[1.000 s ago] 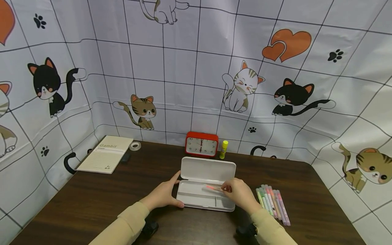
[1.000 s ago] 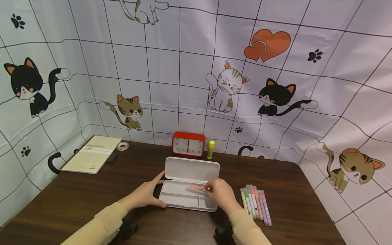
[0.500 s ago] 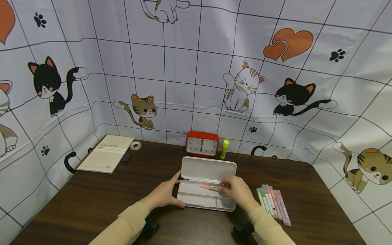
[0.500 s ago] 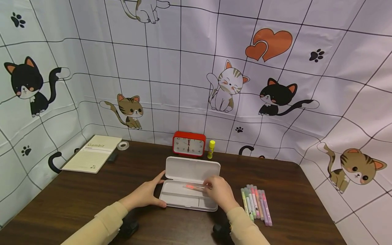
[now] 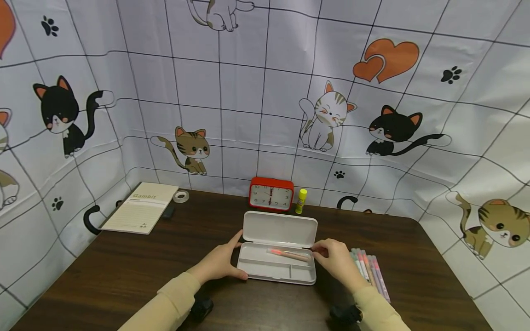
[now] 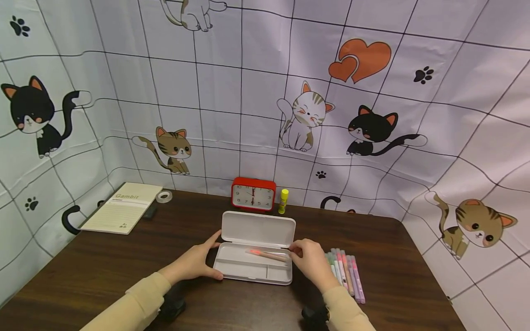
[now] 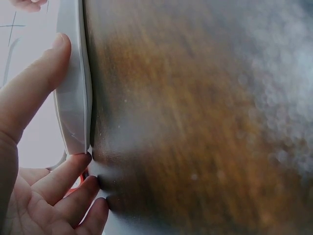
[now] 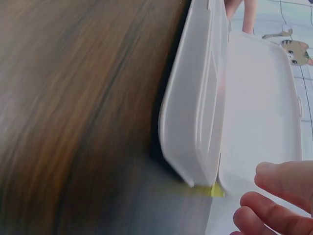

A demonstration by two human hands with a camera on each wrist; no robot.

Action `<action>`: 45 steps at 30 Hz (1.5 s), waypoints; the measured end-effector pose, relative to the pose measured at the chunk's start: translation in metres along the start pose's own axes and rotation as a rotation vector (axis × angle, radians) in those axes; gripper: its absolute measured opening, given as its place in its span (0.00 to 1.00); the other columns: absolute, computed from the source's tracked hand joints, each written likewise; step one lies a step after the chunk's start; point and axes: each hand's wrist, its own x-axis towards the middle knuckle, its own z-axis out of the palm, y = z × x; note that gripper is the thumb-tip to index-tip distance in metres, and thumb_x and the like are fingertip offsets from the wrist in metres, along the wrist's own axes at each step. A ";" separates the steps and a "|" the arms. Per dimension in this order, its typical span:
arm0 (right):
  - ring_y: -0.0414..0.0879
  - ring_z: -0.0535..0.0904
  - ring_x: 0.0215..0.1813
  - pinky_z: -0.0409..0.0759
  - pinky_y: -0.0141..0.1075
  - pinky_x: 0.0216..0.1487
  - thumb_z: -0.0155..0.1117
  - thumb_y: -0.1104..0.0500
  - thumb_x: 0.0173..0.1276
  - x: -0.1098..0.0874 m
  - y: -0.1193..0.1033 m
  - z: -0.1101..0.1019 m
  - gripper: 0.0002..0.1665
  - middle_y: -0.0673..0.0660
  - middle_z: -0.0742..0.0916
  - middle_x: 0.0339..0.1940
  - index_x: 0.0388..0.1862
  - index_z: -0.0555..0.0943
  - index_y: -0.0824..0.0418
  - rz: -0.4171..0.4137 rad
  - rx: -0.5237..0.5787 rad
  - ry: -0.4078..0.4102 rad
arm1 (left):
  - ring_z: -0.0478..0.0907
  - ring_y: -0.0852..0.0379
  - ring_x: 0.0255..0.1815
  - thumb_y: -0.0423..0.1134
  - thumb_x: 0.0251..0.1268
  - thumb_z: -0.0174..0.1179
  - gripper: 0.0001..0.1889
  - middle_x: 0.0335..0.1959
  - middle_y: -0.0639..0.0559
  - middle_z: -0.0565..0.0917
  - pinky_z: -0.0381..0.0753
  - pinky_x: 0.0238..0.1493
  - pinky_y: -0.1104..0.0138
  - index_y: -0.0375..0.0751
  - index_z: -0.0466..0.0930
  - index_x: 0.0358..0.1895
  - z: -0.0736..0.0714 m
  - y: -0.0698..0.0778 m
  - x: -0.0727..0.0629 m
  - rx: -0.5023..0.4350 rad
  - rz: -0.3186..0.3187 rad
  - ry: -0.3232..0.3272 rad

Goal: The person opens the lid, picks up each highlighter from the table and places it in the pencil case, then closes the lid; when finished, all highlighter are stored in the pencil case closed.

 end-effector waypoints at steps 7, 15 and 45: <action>0.41 0.77 0.30 0.77 0.34 0.34 0.70 0.65 0.56 -0.014 0.019 -0.020 0.07 0.49 0.84 0.28 0.35 0.85 0.61 0.038 -0.044 0.016 | 0.71 0.38 0.62 0.52 0.36 0.78 0.64 0.64 0.37 0.72 0.66 0.61 0.44 0.38 0.44 0.76 0.000 -0.001 0.000 0.001 0.001 -0.006; 0.44 0.79 0.33 0.79 0.38 0.35 0.68 0.64 0.60 -0.036 0.048 -0.044 0.11 0.50 0.84 0.31 0.43 0.84 0.63 0.139 -0.065 -0.032 | 0.71 0.38 0.61 0.52 0.36 0.78 0.65 0.64 0.37 0.72 0.67 0.60 0.44 0.40 0.43 0.76 -0.001 -0.004 0.002 -0.013 0.008 -0.004; 0.48 0.81 0.31 0.79 0.44 0.31 0.65 0.63 0.60 -0.077 0.117 -0.077 0.13 0.58 0.86 0.29 0.39 0.83 0.74 0.370 -0.107 -0.143 | 0.72 0.37 0.60 0.53 0.36 0.78 0.65 0.64 0.36 0.72 0.68 0.59 0.44 0.39 0.42 0.76 0.001 -0.002 0.002 0.007 0.025 -0.006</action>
